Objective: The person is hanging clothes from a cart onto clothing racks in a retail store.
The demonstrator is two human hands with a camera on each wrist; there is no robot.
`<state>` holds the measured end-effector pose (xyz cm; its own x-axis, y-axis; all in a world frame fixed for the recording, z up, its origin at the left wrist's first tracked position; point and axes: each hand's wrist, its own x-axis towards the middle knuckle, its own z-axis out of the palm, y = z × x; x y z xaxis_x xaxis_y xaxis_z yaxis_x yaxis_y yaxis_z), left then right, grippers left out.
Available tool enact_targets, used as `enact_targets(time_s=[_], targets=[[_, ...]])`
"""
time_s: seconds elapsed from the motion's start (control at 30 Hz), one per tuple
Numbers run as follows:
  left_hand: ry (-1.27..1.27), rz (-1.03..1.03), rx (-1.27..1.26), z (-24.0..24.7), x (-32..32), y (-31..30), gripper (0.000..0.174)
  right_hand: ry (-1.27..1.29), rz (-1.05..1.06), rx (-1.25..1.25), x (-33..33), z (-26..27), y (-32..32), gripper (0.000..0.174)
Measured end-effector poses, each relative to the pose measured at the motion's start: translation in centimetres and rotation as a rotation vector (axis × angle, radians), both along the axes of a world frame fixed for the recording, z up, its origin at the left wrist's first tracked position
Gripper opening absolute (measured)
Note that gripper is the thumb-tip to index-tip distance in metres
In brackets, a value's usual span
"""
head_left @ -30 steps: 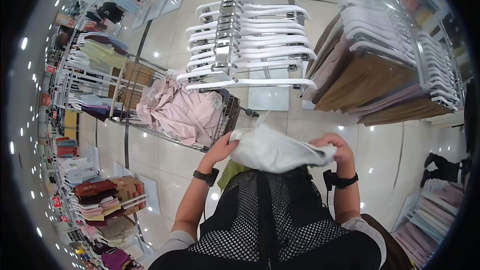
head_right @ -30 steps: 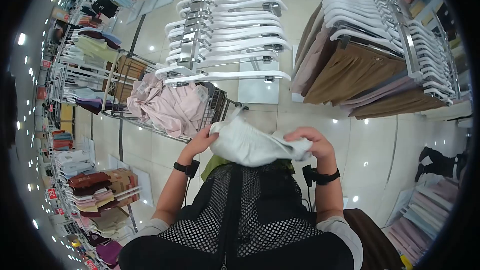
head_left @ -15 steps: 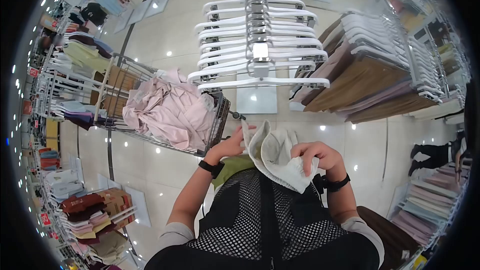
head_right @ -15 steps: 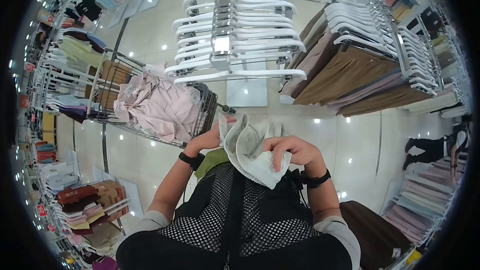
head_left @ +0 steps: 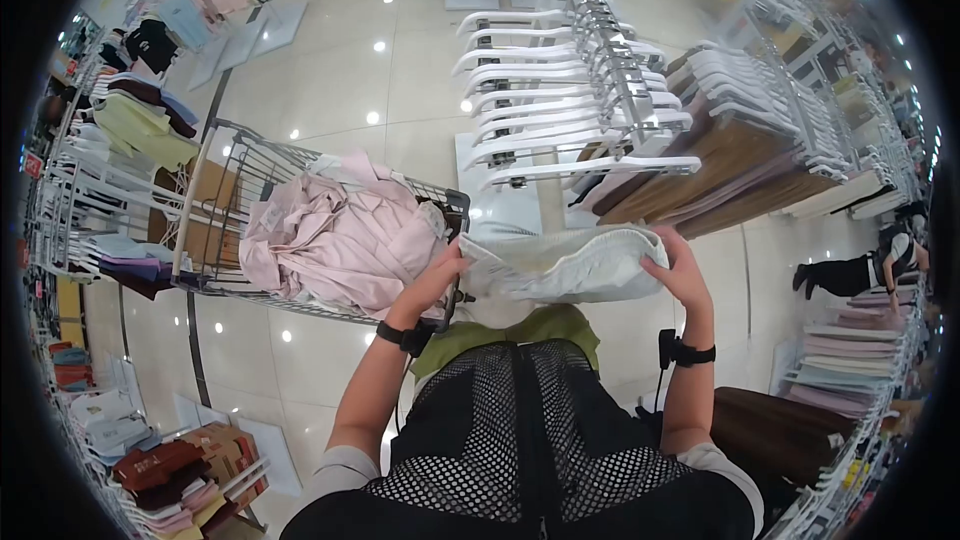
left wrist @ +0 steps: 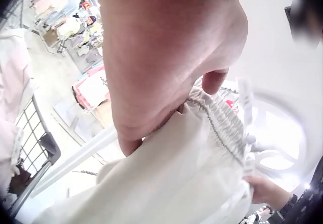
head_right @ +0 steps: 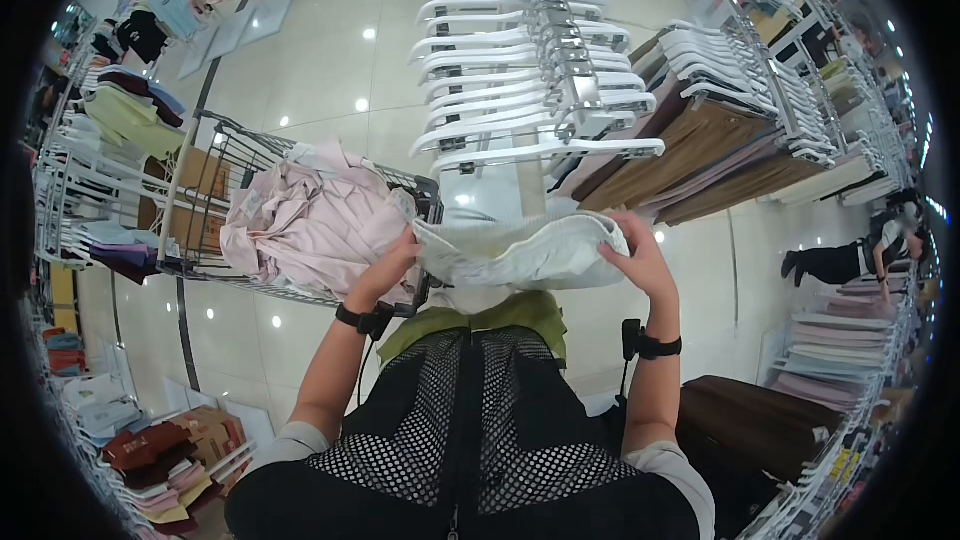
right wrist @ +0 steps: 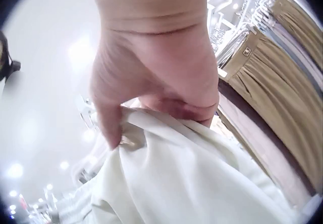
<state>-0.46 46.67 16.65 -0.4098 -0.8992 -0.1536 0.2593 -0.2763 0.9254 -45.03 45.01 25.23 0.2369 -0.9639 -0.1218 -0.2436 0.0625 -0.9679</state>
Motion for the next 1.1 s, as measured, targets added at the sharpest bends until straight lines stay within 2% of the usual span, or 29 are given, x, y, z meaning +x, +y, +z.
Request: enact_targets(time_s=[0.07, 0.1, 0.17, 0.2, 0.27, 0.3, 0.37, 0.43, 0.47, 0.53, 0.6, 0.67, 0.73, 0.8, 0.83, 0.93, 1.0, 1.07, 1.1], targets=[[-0.162, 0.010, -0.036, 2.9, -0.4, 0.8, 0.051, 0.057, -0.080, 0.003, 0.2, -3.6, 0.7, 0.039], [-0.156, 0.002, -0.031, 3.1, -0.1, 0.9, 0.051, 0.065, -0.120, 0.053, -0.1, -4.7, 1.2, 0.036], [-0.409, 0.003, -0.215, 3.6, 0.1, 0.7, 0.046, 0.077, -0.171, 0.101, -0.8, -6.9, 2.2, 0.034], [-0.403, -0.004, -0.224, 4.4, 0.0, 0.7, 0.046, 0.064, -0.209, 0.087, -1.0, -7.8, 2.4, 0.031], [-0.625, 0.130, -0.429, 6.1, -0.6, 0.7, 0.038, 0.053, -0.247, 0.061, -1.3, -8.7, 1.9, 0.029], [-0.623, 0.127, -0.432, 6.0, -0.9, 0.6, 0.038, 0.033, -0.252, 0.076, -1.5, -9.4, 1.8, 0.028], [-0.602, 0.268, -0.461, 6.4, -1.7, 0.7, 0.033, 0.013, -0.268, 0.097, -2.0, -9.3, 2.2, 0.027], [-0.580, 0.287, -0.457, 7.1, -2.3, 0.9, 0.032, 0.254, -0.346, 0.188, -2.5, -8.5, 1.8, 0.024], [-0.563, 0.320, -0.452, 7.2, -2.6, 1.1, 0.031, 0.252, -0.348, 0.190, -1.9, -7.7, 1.8, 0.024], [-0.528, 0.368, -0.445, 6.4, -3.5, 0.9, 0.031, 0.641, -0.424, -0.225, 1.6, -4.8, 1.2, 0.026], [-0.498, 0.423, -0.446, 5.6, -4.0, 0.5, 0.031, 0.630, -0.257, -0.740, 7.0, 0.5, 0.1, 0.031], [-0.452, 0.441, -0.273, 4.8, -4.1, 0.1, 0.033, 0.580, -0.096, -0.927, 11.7, 3.6, -1.6, 0.034], [-0.451, 0.418, -0.250, 4.7, -4.4, -0.2, 0.034, 0.604, -0.043, -0.966, 15.3, 3.9, -3.1, 0.041], [-0.448, 0.402, -0.232, 4.6, -4.4, -0.7, 0.036, 0.649, -0.020, -0.956, 18.2, 2.1, -4.4, 0.047], [-0.470, 0.399, -0.226, 4.8, -4.7, -0.7, 0.037, 0.703, -0.001, -0.941, 19.0, 1.5, -5.0, 0.055], [-0.526, 0.430, -0.212, 5.8, -4.8, -1.3, 0.036, 0.693, -0.016, -0.939, 20.5, 1.4, -6.0, 0.062], [-0.494, 0.593, -0.282, 5.2, -5.4, -1.7, 0.033, 0.685, -0.060, -0.946, 21.0, 1.2, -6.0, 0.060], [-0.496, 0.594, -0.264, 5.5, -5.4, -1.9, 0.033, 0.650, -0.046, -0.856, 21.3, 1.4, -5.7, 0.057], [-0.491, 0.582, -0.250, 6.2, -5.5, -2.0, 0.033, 0.571, -0.045, -0.810, 21.3, 1.2, -5.6, 0.048]])
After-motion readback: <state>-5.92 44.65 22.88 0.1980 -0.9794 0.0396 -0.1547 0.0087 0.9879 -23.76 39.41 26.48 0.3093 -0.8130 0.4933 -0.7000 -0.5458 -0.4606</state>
